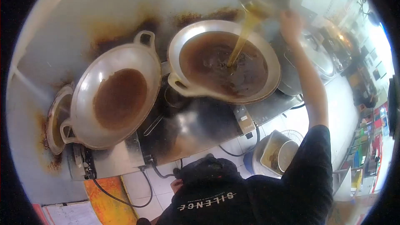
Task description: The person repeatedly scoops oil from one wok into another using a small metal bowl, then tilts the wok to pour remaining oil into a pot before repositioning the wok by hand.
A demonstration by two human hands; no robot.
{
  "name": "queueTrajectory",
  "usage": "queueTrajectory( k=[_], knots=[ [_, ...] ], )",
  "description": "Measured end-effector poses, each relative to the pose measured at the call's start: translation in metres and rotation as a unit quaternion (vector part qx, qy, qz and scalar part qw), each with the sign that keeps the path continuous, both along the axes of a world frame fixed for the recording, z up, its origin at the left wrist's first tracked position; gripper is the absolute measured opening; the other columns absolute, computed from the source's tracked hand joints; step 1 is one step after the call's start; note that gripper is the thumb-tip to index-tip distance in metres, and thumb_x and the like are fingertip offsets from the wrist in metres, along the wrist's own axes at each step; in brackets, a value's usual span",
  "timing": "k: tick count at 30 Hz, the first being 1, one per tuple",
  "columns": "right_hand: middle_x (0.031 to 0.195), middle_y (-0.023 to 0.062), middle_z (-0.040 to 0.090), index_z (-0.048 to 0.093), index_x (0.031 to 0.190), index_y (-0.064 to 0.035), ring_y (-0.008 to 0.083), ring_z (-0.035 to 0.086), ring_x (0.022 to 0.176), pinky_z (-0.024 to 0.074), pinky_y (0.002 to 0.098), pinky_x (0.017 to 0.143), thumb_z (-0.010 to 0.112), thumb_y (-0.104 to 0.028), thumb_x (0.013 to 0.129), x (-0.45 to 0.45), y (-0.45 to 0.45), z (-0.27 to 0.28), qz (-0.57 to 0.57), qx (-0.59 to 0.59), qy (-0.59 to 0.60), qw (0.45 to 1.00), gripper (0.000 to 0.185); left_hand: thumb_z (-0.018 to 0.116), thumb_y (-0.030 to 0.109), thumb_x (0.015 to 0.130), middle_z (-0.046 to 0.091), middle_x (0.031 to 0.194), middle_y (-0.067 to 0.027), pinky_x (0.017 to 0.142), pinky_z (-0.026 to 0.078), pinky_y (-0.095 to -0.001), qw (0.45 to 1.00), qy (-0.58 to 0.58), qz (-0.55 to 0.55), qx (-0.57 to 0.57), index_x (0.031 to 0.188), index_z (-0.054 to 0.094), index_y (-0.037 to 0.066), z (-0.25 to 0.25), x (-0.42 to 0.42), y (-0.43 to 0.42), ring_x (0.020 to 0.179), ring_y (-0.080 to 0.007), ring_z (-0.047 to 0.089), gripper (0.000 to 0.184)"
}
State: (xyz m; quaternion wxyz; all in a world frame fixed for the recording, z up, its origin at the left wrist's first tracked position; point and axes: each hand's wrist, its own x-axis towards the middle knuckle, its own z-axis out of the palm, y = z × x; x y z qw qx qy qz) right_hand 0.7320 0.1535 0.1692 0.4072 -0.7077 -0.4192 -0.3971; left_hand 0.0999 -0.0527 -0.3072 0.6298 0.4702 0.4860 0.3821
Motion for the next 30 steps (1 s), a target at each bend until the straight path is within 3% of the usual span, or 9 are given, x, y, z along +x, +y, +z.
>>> queueTrajectory(
  k=[10,13,16,18,21,24,26,29,30],
  knots=[
    [0.070,0.0232,0.060,0.063,0.074,0.0004,0.0417,0.059,0.071,0.0475,0.0448,0.066,0.061,-0.022,0.078,-0.020,0.019,-0.089,0.094,-0.156,-0.033,0.983,0.023,0.068,0.005,0.058,0.061,0.081,-0.0088,0.066,0.046,-0.0294,1.000,0.013,0.023,0.017,0.079,0.064,0.001,-0.001,-0.005,-0.005,0.072,-0.0203,0.057,0.022],
    [0.065,0.0205,0.062,0.063,0.074,0.0026,0.0355,0.064,0.064,0.0510,0.0398,0.063,0.062,-0.021,0.078,-0.027,0.041,-0.108,0.008,-0.246,0.027,0.969,0.024,0.068,0.006,0.058,0.061,0.082,-0.0094,0.066,0.047,-0.0302,0.998,0.020,0.045,0.039,0.078,0.064,0.001,-0.001,-0.016,-0.012,0.073,-0.0210,0.058,0.021],
    [0.060,0.0165,0.064,0.063,0.070,0.0057,0.0256,0.066,0.057,0.0528,0.0338,0.057,0.063,-0.020,0.078,-0.065,0.070,-0.101,0.114,-0.280,0.109,0.947,0.027,0.069,0.007,0.058,0.061,0.083,-0.0100,0.067,0.047,-0.0310,0.993,0.044,0.073,0.081,0.078,0.064,0.001,0.004,-0.031,-0.024,0.075,-0.0217,0.058,0.021],
    [0.058,0.0140,0.064,0.064,0.066,0.0083,0.0175,0.065,0.052,0.0528,0.0297,0.053,0.063,-0.021,0.077,-0.127,0.087,-0.081,0.145,-0.227,0.388,0.881,0.031,0.070,0.007,0.059,0.061,0.084,-0.0104,0.068,0.048,-0.0315,0.980,0.089,0.097,0.147,0.078,0.064,0.001,0.009,-0.042,-0.031,0.076,-0.0222,0.059,0.021],
    [0.058,0.0131,0.064,0.065,0.066,0.0069,0.0164,0.064,0.051,0.0527,0.0290,0.054,0.062,-0.020,0.077,-0.200,0.135,-0.089,0.292,-0.238,0.365,0.851,0.029,0.070,0.008,0.059,0.062,0.085,-0.0110,0.069,0.048,-0.0323,0.962,0.165,0.120,0.183,0.077,0.065,0.002,0.018,-0.061,-0.040,0.077,-0.0230,0.059,0.020],
    [0.059,0.0156,0.063,0.066,0.069,0.0073,0.0227,0.064,0.054,0.0526,0.0352,0.058,0.061,-0.021,0.073,-0.298,0.170,-0.084,0.326,-0.291,0.232,0.869,0.029,0.068,0.002,0.056,0.064,0.075,-0.0078,0.064,0.050,-0.0307,0.953,0.182,0.200,0.135,0.074,0.066,0.000,0.025,-0.065,-0.048,0.066,-0.0198,0.061,0.018],
    [0.067,0.0249,0.063,0.064,0.068,0.0063,0.0399,0.063,0.066,0.0515,0.0439,0.069,0.056,-0.022,0.074,-0.355,0.195,-0.091,0.300,-0.304,0.097,0.899,0.030,0.068,0.000,0.057,0.063,0.072,-0.0064,0.064,0.050,-0.0307,0.937,0.162,0.279,0.133,0.074,0.066,0.000,0.030,-0.077,-0.052,0.067,-0.0193,0.060,0.017],
    [0.078,0.0283,0.062,0.063,0.073,0.0065,0.0450,0.061,0.076,0.0504,0.0474,0.072,0.054,-0.021,0.076,-0.403,0.245,-0.139,0.261,-0.290,0.074,0.918,0.029,0.069,-0.003,0.056,0.059,0.083,-0.0086,0.066,0.050,-0.0316,0.914,0.210,0.218,0.269,0.079,0.064,0.003,0.036,-0.106,-0.057,0.070,-0.0211,0.059,0.024],
    [0.078,0.0283,0.062,0.063,0.073,0.0065,0.0450,0.061,0.076,0.0504,0.0474,0.072,0.054,-0.021,0.076,-0.413,0.258,-0.153,0.265,-0.294,0.069,0.916,0.029,0.072,0.001,0.059,0.054,0.095,-0.0113,0.075,0.047,-0.0338,0.938,0.146,0.224,0.222,0.084,0.061,0.006,0.024,-0.113,-0.066,0.085,-0.0246,0.055,0.027]
  ],
)
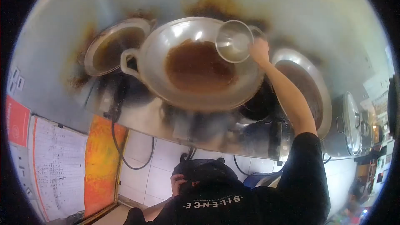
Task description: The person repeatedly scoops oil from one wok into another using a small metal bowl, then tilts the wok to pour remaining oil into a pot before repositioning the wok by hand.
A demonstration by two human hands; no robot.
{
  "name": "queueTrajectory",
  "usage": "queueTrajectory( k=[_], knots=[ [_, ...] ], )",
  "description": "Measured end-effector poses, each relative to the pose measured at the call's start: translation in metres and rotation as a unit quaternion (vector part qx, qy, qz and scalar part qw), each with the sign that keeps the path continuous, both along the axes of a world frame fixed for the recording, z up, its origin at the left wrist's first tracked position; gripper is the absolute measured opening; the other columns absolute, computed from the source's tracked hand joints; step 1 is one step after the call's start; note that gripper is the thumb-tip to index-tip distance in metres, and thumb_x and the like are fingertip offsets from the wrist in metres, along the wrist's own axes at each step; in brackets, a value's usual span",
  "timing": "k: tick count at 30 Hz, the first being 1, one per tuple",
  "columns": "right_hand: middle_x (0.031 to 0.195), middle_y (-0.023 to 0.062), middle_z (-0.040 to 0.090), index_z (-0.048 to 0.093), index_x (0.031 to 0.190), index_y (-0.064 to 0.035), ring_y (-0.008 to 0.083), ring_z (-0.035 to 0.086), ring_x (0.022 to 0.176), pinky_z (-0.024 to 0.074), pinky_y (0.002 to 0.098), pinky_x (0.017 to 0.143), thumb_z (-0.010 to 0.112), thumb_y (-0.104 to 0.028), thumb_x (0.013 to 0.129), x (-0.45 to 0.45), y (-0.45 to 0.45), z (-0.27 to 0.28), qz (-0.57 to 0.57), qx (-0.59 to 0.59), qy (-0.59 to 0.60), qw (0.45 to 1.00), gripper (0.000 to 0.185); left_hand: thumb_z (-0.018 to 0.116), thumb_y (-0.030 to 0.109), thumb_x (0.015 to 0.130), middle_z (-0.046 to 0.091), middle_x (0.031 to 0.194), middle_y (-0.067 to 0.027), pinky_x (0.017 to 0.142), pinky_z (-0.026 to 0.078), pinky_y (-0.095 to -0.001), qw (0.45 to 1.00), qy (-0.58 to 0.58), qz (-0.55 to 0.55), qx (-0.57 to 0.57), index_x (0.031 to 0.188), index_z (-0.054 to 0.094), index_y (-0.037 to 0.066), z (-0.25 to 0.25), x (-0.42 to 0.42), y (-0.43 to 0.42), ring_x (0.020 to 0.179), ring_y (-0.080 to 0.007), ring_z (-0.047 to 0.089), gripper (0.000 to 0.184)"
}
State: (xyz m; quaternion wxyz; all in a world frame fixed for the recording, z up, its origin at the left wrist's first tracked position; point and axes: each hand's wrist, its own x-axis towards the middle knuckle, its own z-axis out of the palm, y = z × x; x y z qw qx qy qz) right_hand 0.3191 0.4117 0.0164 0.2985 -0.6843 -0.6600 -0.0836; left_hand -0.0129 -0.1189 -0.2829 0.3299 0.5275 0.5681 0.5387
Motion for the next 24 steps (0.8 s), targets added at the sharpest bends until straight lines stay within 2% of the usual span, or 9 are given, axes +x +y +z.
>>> queueTrajectory(
  k=[1,2,4,7,10,17,19,22,24],
  knots=[
    [0.081,0.0293,0.062,0.063,0.076,0.0066,0.0460,0.061,0.079,0.0499,0.0484,0.073,0.054,-0.019,0.077,-0.006,0.011,-0.013,-0.006,-0.023,0.007,1.000,0.027,0.075,0.004,0.063,0.049,0.107,-0.0140,0.083,0.045,-0.0361,0.997,-0.075,-0.007,-0.033,0.088,0.058,0.009,-0.007,-0.006,-0.006,0.100,-0.0281,0.051,0.031],
    [0.085,0.0303,0.061,0.063,0.079,0.0068,0.0470,0.060,0.082,0.0495,0.0494,0.074,0.054,-0.017,0.078,-0.012,0.021,-0.023,-0.013,-0.044,0.014,0.999,0.026,0.075,0.004,0.063,0.049,0.107,-0.0140,0.083,0.045,-0.0361,0.996,-0.079,-0.001,-0.034,0.088,0.058,0.009,-0.006,-0.013,-0.004,0.100,-0.0281,0.051,0.031],
    [0.084,0.0303,0.061,0.063,0.080,0.0066,0.0466,0.060,0.083,0.0494,0.0495,0.074,0.053,-0.016,0.078,-0.016,0.030,-0.040,-0.007,-0.049,0.002,0.999,0.025,0.073,0.002,0.065,0.048,0.108,-0.0137,0.084,0.045,-0.0364,0.998,0.033,-0.009,0.058,0.091,0.058,0.009,0.011,-0.026,0.001,0.100,-0.0284,0.051,0.031],
    [0.084,0.0294,0.062,0.063,0.080,0.0063,0.0452,0.061,0.083,0.0497,0.0491,0.074,0.053,-0.015,0.079,-0.029,0.028,-0.053,-0.015,-0.066,-0.009,0.998,0.023,0.070,0.003,0.068,0.048,0.108,-0.0135,0.084,0.045,-0.0362,0.997,0.047,-0.006,0.056,0.093,0.058,0.008,0.038,-0.043,0.009,0.101,-0.0282,0.050,0.029],
    [0.083,0.0289,0.062,0.063,0.080,0.0058,0.0446,0.061,0.082,0.0501,0.0486,0.074,0.053,-0.015,0.079,-0.036,0.016,-0.061,-0.015,-0.085,-0.043,0.995,0.023,0.069,0.007,0.071,0.048,0.108,-0.0138,0.084,0.045,-0.0360,1.000,-0.023,-0.005,0.005,0.093,0.058,0.009,0.016,-0.057,0.003,0.102,-0.0280,0.050,0.025],
    [0.081,0.0269,0.062,0.064,0.081,0.0038,0.0440,0.060,0.080,0.0479,0.0474,0.075,0.058,-0.022,0.077,-0.076,-0.017,-0.083,-0.020,-0.125,0.002,0.992,0.027,0.069,0.008,0.070,0.048,0.110,-0.0142,0.086,0.044,-0.0367,0.997,-0.019,-0.066,0.017,0.094,0.058,0.009,0.016,-0.083,0.018,0.105,-0.0287,0.049,0.027],
    [0.081,0.0271,0.061,0.064,0.080,0.0038,0.0444,0.060,0.079,0.0476,0.0474,0.075,0.058,-0.023,0.077,-0.091,-0.029,-0.082,-0.022,-0.150,0.036,0.988,0.027,0.069,0.008,0.070,0.049,0.109,-0.0144,0.087,0.044,-0.0370,0.984,-0.140,-0.078,-0.078,0.095,0.058,0.009,0.001,-0.088,0.016,0.105,-0.0290,0.050,0.028],
    [0.075,0.0242,0.063,0.062,0.076,0.0077,0.0377,0.064,0.070,0.0524,0.0438,0.068,0.060,-0.019,0.077,-0.102,-0.036,-0.084,0.029,-0.152,-0.018,0.988,0.027,0.069,0.008,0.070,0.049,0.109,-0.0143,0.086,0.044,-0.0368,0.995,-0.020,-0.100,0.010,0.095,0.058,0.010,-0.002,-0.095,0.020,0.105,-0.0289,0.050,0.027],
    [0.074,0.0200,0.064,0.062,0.074,0.0098,0.0298,0.066,0.066,0.0555,0.0377,0.061,0.061,-0.014,0.077,-0.102,-0.033,-0.094,0.028,-0.220,0.127,0.967,0.024,0.068,0.009,0.071,0.049,0.109,-0.0140,0.087,0.044,-0.0369,0.995,-0.020,-0.093,0.014,0.095,0.058,0.010,0.014,-0.093,0.023,0.105,-0.0290,0.050,0.026]
  ],
)
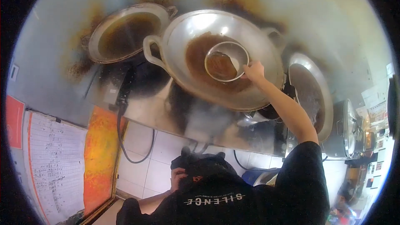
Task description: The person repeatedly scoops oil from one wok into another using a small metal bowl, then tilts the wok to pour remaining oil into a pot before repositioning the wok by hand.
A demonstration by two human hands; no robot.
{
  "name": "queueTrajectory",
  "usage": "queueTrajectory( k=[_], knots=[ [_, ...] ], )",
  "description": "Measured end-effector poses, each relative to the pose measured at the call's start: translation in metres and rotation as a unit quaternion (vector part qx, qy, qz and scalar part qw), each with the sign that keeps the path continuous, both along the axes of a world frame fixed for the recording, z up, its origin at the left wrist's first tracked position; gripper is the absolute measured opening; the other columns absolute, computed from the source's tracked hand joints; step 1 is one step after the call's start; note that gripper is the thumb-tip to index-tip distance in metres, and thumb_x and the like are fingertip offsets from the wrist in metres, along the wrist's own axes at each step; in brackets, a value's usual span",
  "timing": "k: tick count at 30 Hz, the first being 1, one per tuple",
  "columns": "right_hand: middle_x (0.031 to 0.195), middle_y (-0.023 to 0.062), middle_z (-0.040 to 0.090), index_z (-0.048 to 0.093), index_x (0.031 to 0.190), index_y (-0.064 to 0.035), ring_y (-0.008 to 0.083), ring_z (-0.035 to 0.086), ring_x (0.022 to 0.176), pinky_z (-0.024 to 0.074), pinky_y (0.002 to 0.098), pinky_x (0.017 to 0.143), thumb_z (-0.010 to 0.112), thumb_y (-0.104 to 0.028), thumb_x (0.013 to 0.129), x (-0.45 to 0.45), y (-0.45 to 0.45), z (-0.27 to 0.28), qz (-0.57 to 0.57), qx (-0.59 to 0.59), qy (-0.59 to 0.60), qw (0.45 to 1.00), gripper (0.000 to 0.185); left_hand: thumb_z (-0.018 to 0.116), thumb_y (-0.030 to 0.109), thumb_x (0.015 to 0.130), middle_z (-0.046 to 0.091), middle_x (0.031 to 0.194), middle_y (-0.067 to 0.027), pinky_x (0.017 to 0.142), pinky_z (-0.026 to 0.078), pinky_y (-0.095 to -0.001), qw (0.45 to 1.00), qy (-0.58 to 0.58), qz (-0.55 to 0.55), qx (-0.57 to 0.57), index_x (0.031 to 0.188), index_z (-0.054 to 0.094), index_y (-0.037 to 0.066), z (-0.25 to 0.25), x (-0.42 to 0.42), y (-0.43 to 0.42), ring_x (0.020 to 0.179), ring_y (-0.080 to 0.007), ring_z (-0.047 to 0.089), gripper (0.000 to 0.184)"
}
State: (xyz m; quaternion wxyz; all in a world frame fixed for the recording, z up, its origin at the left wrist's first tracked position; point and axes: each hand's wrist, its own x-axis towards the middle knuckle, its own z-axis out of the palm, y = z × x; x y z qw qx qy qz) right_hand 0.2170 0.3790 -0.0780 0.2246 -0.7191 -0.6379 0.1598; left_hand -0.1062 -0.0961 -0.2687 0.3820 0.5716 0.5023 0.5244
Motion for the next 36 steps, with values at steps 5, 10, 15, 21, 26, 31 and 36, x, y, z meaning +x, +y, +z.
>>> queueTrajectory(
  k=[5,10,15,21,26,31,36],
  knots=[
    [0.076,0.0180,0.063,0.059,0.076,0.0144,0.0241,0.067,0.065,0.0577,0.0287,0.053,0.058,-0.003,0.079,-0.017,-0.006,-0.012,-0.073,-0.108,0.308,0.942,0.018,0.065,0.009,0.073,0.049,0.109,-0.0138,0.087,0.043,-0.0373,0.996,-0.067,0.004,-0.066,0.095,0.059,0.010,-0.005,0.005,-0.004,0.104,-0.0287,0.049,0.023],
    [0.080,0.0200,0.061,0.055,0.081,0.0179,0.0272,0.065,0.062,0.0582,0.0289,0.054,0.056,0.001,0.080,-0.030,-0.020,0.031,-0.059,-0.092,0.456,0.883,0.017,0.064,0.008,0.074,0.047,0.110,-0.0131,0.087,0.043,-0.0368,0.998,0.063,-0.001,0.029,0.095,0.057,0.010,-0.004,0.007,-0.005,0.105,-0.0270,0.048,0.023],
    [0.072,0.0135,0.058,0.053,0.070,0.0132,0.0260,0.065,0.062,0.0571,0.0330,0.053,0.059,0.003,0.076,0.004,-0.028,0.097,-0.067,-0.023,0.534,0.843,0.014,0.066,0.006,0.071,0.047,0.109,-0.0125,0.089,0.041,-0.0375,0.999,0.009,-0.018,-0.035,0.094,0.057,0.010,-0.042,0.019,-0.012,0.104,-0.0276,0.048,0.025],
    [0.073,0.0159,0.057,0.050,0.067,0.0120,0.0268,0.065,0.066,0.0581,0.0289,0.057,0.059,0.005,0.076,0.124,-0.036,0.138,-0.075,0.053,0.514,0.853,0.014,0.065,0.003,0.065,0.059,0.073,-0.0126,0.056,0.051,-0.0324,0.995,0.066,0.033,0.071,0.080,0.060,0.000,-0.069,0.055,0.002,0.061,-0.0233,0.060,0.017],
    [0.078,0.0182,0.061,0.056,0.077,0.0176,0.0244,0.066,0.064,0.0573,0.0259,0.058,0.058,-0.002,0.080,0.254,-0.086,0.152,-0.054,0.115,0.334,0.934,0.020,0.058,-0.004,0.058,0.060,0.068,-0.0123,0.053,0.051,-0.0319,0.994,-0.036,0.018,-0.099,0.081,0.060,-0.006,-0.090,0.094,0.002,0.056,-0.0213,0.060,0.023],
    [0.072,0.0167,0.063,0.060,0.074,0.0129,0.0225,0.067,0.063,0.0555,0.0272,0.055,0.059,-0.008,0.081,0.317,-0.152,0.180,-0.222,0.140,0.252,0.931,0.022,0.071,0.012,0.069,0.050,0.108,-0.0122,0.086,0.041,-0.0348,0.959,-0.113,-0.105,-0.237,0.092,0.057,0.010,-0.075,0.133,0.005,0.101,-0.0266,0.050,0.027],
    [0.060,0.0180,0.062,0.063,0.069,0.0063,0.0288,0.066,0.063,0.0507,0.0384,0.061,0.058,-0.023,0.077,0.433,-0.183,0.160,-0.212,0.208,-0.198,0.934,0.031,0.075,0.011,0.066,0.049,0.108,-0.0126,0.086,0.043,-0.0364,0.963,-0.019,-0.129,-0.234,0.087,0.058,0.008,-0.034,0.186,0.018,0.100,-0.0273,0.051,0.028]
  ],
)
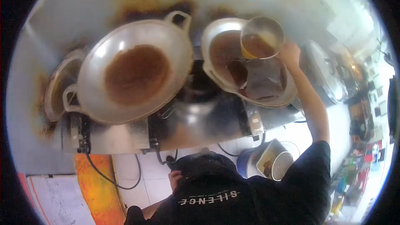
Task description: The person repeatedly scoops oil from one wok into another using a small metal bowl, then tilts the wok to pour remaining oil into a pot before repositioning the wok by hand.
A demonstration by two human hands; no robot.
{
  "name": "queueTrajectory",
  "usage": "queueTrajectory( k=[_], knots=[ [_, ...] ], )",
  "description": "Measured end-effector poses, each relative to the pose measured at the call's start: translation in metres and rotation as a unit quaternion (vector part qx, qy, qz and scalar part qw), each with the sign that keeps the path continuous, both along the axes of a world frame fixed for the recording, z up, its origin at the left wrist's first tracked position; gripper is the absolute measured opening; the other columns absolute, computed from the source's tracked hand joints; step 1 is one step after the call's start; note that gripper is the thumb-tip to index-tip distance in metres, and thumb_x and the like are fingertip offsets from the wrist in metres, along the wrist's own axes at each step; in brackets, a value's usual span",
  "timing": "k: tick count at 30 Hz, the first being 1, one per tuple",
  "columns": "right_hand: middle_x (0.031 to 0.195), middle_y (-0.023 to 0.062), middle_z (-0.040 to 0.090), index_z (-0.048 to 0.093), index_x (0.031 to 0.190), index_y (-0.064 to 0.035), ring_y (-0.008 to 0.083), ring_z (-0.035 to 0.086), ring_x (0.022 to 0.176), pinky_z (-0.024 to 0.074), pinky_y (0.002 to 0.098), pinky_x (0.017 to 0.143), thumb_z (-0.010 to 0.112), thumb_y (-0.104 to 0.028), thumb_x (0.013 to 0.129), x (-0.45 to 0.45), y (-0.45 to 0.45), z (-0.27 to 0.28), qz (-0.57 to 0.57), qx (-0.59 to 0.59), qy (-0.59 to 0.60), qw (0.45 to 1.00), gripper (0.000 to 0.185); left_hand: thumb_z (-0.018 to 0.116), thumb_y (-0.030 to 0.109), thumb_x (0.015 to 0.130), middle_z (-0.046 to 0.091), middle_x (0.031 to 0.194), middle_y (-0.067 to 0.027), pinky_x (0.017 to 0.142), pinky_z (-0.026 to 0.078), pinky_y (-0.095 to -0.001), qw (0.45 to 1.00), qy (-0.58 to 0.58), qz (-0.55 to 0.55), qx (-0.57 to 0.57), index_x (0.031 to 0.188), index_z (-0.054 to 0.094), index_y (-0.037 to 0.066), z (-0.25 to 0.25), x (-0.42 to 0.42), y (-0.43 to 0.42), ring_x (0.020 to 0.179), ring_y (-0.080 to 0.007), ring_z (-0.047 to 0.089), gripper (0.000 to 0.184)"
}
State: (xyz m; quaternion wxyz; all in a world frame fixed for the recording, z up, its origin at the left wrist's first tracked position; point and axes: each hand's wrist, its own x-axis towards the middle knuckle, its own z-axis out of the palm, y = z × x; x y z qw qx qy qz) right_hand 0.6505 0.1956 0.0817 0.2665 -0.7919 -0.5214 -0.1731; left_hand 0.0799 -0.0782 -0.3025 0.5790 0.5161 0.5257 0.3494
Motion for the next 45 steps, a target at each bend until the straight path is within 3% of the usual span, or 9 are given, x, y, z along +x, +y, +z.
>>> queueTrajectory(
  k=[9,11,15,26,31,33,39,43,45],
  knots=[
    [0.068,0.0227,0.060,0.063,0.070,0.0032,0.0402,0.059,0.070,0.0448,0.0457,0.069,0.053,-0.028,0.077,0.076,-0.027,0.043,-0.061,0.090,-0.072,0.991,0.033,0.066,0.002,0.060,0.062,0.083,-0.0100,0.066,0.046,-0.0299,0.978,-0.003,0.086,0.192,0.085,0.063,0.000,-0.053,0.046,-0.014,0.074,-0.0181,0.059,0.025],
    [0.069,0.0214,0.061,0.062,0.070,0.0025,0.0394,0.059,0.069,0.0441,0.0446,0.068,0.053,-0.030,0.078,0.086,-0.029,0.052,-0.053,0.139,-0.060,0.987,0.035,0.062,0.004,0.058,0.063,0.071,-0.0084,0.061,0.045,-0.0276,0.987,-0.044,0.043,-0.146,0.086,0.064,-0.003,-0.120,0.029,-0.019,0.065,-0.0161,0.058,0.028],
    [0.069,0.0204,0.061,0.061,0.072,0.0013,0.0384,0.059,0.068,0.0439,0.0438,0.067,0.053,-0.031,0.080,0.070,-0.035,0.084,-0.057,0.201,-0.046,0.977,0.035,0.063,0.005,0.058,0.063,0.072,-0.0097,0.062,0.046,-0.0287,0.984,-0.120,0.023,-0.131,0.086,0.064,-0.003,-0.165,0.021,-0.033,0.070,-0.0178,0.059,0.030],
    [0.069,0.0208,0.062,0.061,0.075,0.0049,0.0334,0.060,0.058,0.0476,0.0402,0.058,0.058,-0.017,0.080,0.040,-0.008,0.008,0.003,0.007,-0.056,0.998,0.023,0.070,0.002,0.066,0.052,0.106,-0.0122,0.081,0.045,-0.0338,0.995,0.004,0.074,0.071,0.089,0.057,0.004,-0.004,0.050,-0.035,0.093,-0.0223,0.054,0.026],
    [0.069,0.0138,0.062,0.060,0.070,0.0128,0.0184,0.063,0.057,0.0541,0.0282,0.049,0.057,-0.007,0.081,-0.009,0.033,-0.010,0.079,-0.001,0.405,0.911,0.023,0.071,0.001,0.066,0.052,0.106,-0.0136,0.084,0.044,-0.0344,0.980,-0.120,0.131,-0.091,0.093,0.055,0.006,-0.003,0.026,-0.031,0.094,-0.0248,0.054,0.031],
    [0.070,0.0151,0.062,0.062,0.073,0.0135,0.0197,0.063,0.056,0.0543,0.0270,0.050,0.057,-0.008,0.081,-0.032,0.062,-0.020,0.212,0.003,0.317,0.924,0.023,0.072,0.003,0.066,0.052,0.106,-0.0139,0.084,0.044,-0.0345,0.948,-0.171,0.192,-0.188,0.092,0.056,0.007,-0.002,0.014,-0.038,0.094,-0.0255,0.055,0.030],
    [0.066,0.0139,0.065,0.064,0.076,0.0106,0.0205,0.066,0.064,0.0534,0.0301,0.056,0.062,-0.018,0.077,-0.244,0.119,0.024,0.208,-0.069,0.248,0.944,0.029,0.072,0.008,0.068,0.048,0.108,-0.0150,0.086,0.043,-0.0374,0.945,0.045,0.137,0.295,0.094,0.058,0.007,0.033,-0.029,-0.035,0.101,-0.0287,0.051,0.030],
    [0.075,0.0253,0.064,0.066,0.079,0.0053,0.0393,0.065,0.075,0.0524,0.0438,0.071,0.057,-0.019,0.076,-0.321,0.191,-0.033,0.196,-0.078,0.080,0.974,0.026,0.071,0.008,0.069,0.049,0.108,-0.0149,0.086,0.042,-0.0373,0.990,-0.045,0.118,0.063,0.094,0.058,0.008,0.004,-0.077,-0.045,0.101,-0.0290,0.050,0.028],
    [0.078,0.0270,0.064,0.066,0.081,0.0048,0.0421,0.063,0.078,0.0512,0.0459,0.074,0.056,-0.019,0.077,-0.347,0.217,-0.068,0.164,-0.070,0.082,0.981,0.026,0.069,0.009,0.070,0.049,0.108,-0.0148,0.086,0.043,-0.0376,0.954,0.059,0.150,0.251,0.094,0.058,0.008,0.036,-0.090,-0.042,0.102,-0.0292,0.050,0.027]
  ],
)
